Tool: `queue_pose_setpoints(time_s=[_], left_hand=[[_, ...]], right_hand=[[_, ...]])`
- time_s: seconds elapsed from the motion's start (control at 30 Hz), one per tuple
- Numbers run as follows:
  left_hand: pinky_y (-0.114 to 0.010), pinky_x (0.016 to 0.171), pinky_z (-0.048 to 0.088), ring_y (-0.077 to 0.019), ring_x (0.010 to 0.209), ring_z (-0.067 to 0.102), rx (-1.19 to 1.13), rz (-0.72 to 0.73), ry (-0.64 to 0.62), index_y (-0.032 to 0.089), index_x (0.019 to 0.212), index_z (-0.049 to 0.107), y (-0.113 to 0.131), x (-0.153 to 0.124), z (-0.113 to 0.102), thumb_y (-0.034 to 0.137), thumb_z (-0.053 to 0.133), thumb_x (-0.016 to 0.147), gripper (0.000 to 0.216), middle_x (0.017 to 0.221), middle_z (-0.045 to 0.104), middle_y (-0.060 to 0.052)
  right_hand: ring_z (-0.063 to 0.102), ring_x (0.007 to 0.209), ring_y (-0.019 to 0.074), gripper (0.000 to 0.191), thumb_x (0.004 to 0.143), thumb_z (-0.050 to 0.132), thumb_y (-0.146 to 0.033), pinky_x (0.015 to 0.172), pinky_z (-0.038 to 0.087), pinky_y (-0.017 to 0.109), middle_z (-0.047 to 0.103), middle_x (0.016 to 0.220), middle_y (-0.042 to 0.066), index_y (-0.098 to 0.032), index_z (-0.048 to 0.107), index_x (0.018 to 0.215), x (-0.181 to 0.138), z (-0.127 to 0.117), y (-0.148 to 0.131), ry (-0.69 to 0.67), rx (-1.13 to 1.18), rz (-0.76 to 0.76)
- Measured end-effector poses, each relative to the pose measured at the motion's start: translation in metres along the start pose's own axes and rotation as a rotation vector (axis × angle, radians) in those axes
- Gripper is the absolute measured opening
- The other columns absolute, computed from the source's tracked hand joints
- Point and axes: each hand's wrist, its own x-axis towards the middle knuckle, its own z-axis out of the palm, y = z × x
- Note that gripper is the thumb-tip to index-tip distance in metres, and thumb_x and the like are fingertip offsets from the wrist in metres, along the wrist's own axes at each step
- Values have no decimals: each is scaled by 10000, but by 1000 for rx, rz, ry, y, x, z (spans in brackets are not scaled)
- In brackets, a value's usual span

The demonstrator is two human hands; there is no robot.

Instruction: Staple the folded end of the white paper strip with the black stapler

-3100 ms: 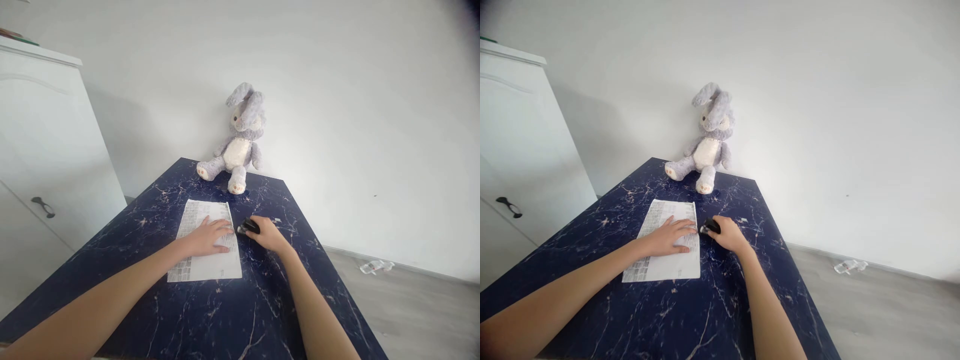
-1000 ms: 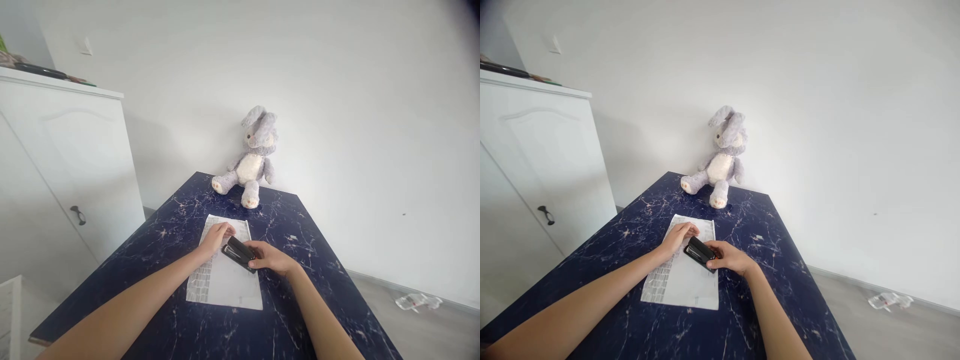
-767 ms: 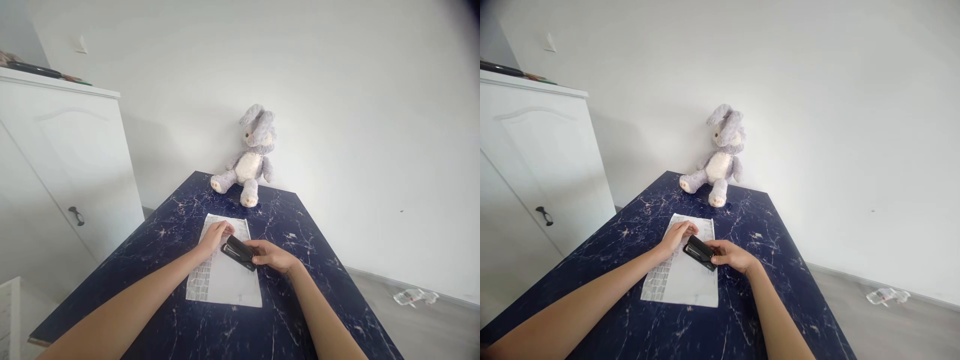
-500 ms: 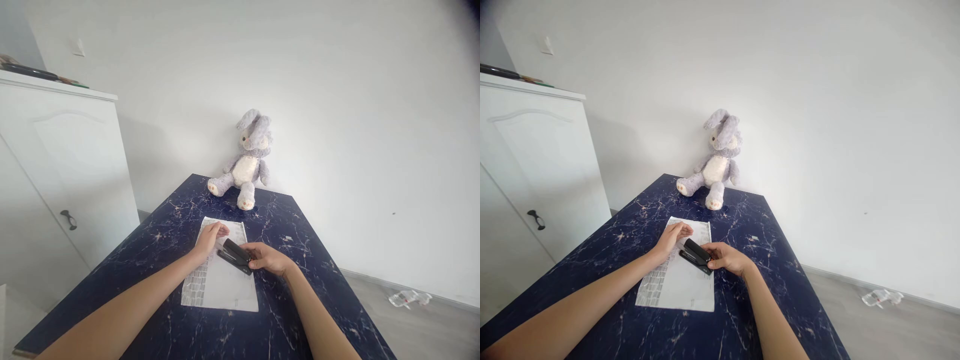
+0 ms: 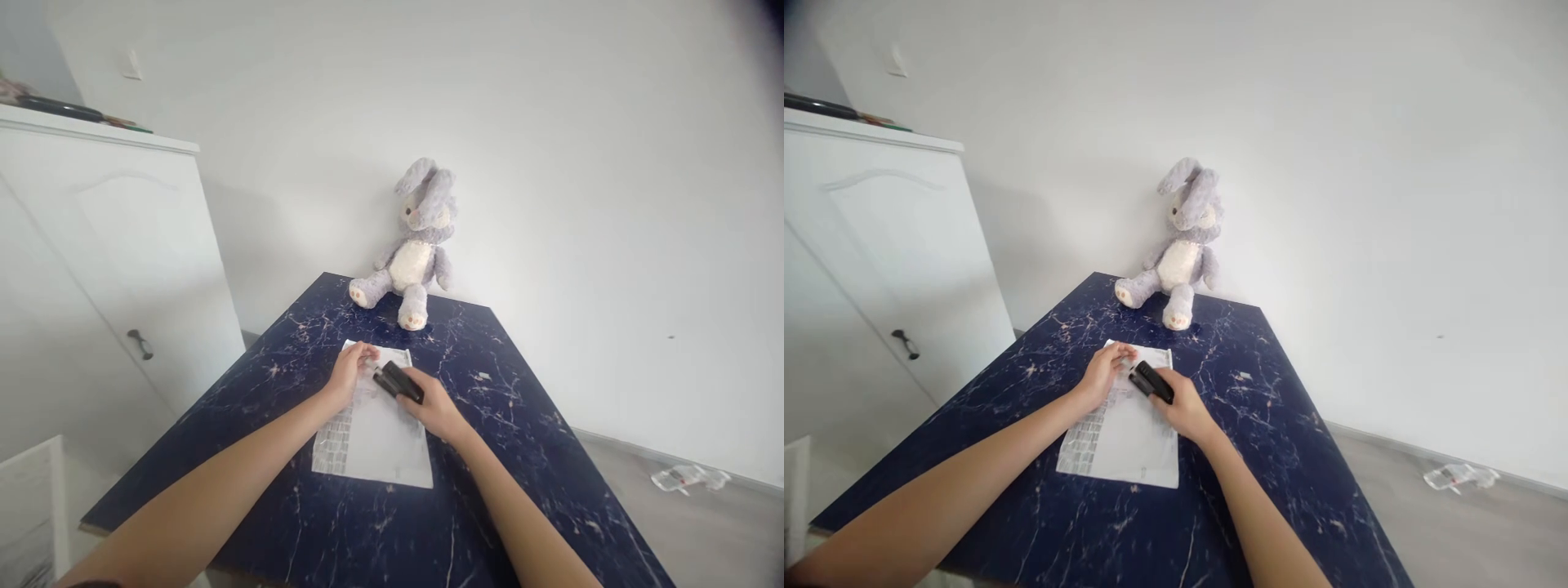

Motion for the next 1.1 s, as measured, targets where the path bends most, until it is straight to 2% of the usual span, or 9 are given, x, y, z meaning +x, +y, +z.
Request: queue_pose_setpoints(time_s=[0.17, 0.27, 0.37, 0.53, 0.67, 0.73, 0.83, 0.93, 1.1], left_hand=[[-399, 909, 543, -247, 928, 729, -165, -231, -127, 132, 970, 676, 3, -3, 1, 464, 721, 864, 351, 1019, 746, -154], [-358, 910, 534, -234, 978, 718, -141, -201, -252, 131, 999, 687, 6, -7, 3, 423, 765, 849, 338, 1072, 746, -147], [-336, 902, 535, -215, 944, 716, -94, -166, -319, 120, 981, 699, 7, -10, 3, 417, 796, 823, 349, 1034, 755, -134], [-377, 909, 553, -220, 889, 727, -23, -127, -198, 104, 927, 714, 7, -8, 0, 427, 802, 803, 356, 962, 756, -138], [-348, 702, 584, -173, 678, 693, 71, 37, 34, 114, 934, 678, 9, -1, -7, 451, 730, 848, 352, 856, 730, -105], [-296, 592, 554, -149, 608, 662, 156, 155, 86, 130, 985, 658, 15, 0, -8, 479, 670, 887, 363, 852, 719, -87], [-248, 521, 498, -127, 551, 632, 301, 340, 102, 157, 1062, 638, 27, -6, -7, 514, 567, 950, 380, 868, 717, -71], [-238, 540, 470, -117, 521, 587, 477, 503, 42, 187, 1106, 653, 37, -19, -3, 506, 512, 984, 369, 792, 700, -36], [-262, 668, 460, -167, 615, 615, 855, 653, -345, 232, 940, 745, 34, -32, -2, 461, 677, 884, 245, 692, 693, -30]], right_hand=[[514, 1301, 306, 593, 855, 438, 51, 988, 459, 428, 598, 1393, 126, -206, 574, 1371, 0, 5, 0, 183, -617, -138], [501, 1312, 336, 544, 914, 466, 24, 979, 456, 464, 604, 1399, 140, -206, 572, 1395, 1, 7, -3, 158, -874, -215], [506, 1307, 347, 469, 966, 489, -47, 963, 463, 471, 601, 1411, 134, -210, 578, 1397, 3, 8, -6, 126, -944, -253], [508, 1300, 342, 521, 927, 511, -11, 964, 456, 469, 606, 1403, 124, -238, 585, 1390, 1, 3, -6, 145, -885, -230], [557, 1222, 310, 564, 835, 498, 28, 933, 473, 429, 591, 1388, 132, -231, 610, 1323, 0, -2, -1, 329, -646, -68], [630, 1040, 270, 435, 816, 544, -53, 835, 500, 377, 642, 1253, 125, -202, 641, 1213, 1, -1, 1, 367, -391, 40], [592, 705, 197, 132, 800, 640, -210, 636, 447, 305, 655, 832, 35, -187, 645, 930, 3, 8, -2, 243, -105, 192], [527, 634, 161, 95, 776, 681, -225, 594, 375, 276, 589, 705, -8, -195, 591, 786, 4, 24, -7, 147, -41, 238], [587, 787, 193, 186, 751, 728, -151, 721, 452, 309, 651, 844, 20, -192, 630, 904, 4, 38, -5, 90, -34, 138]])
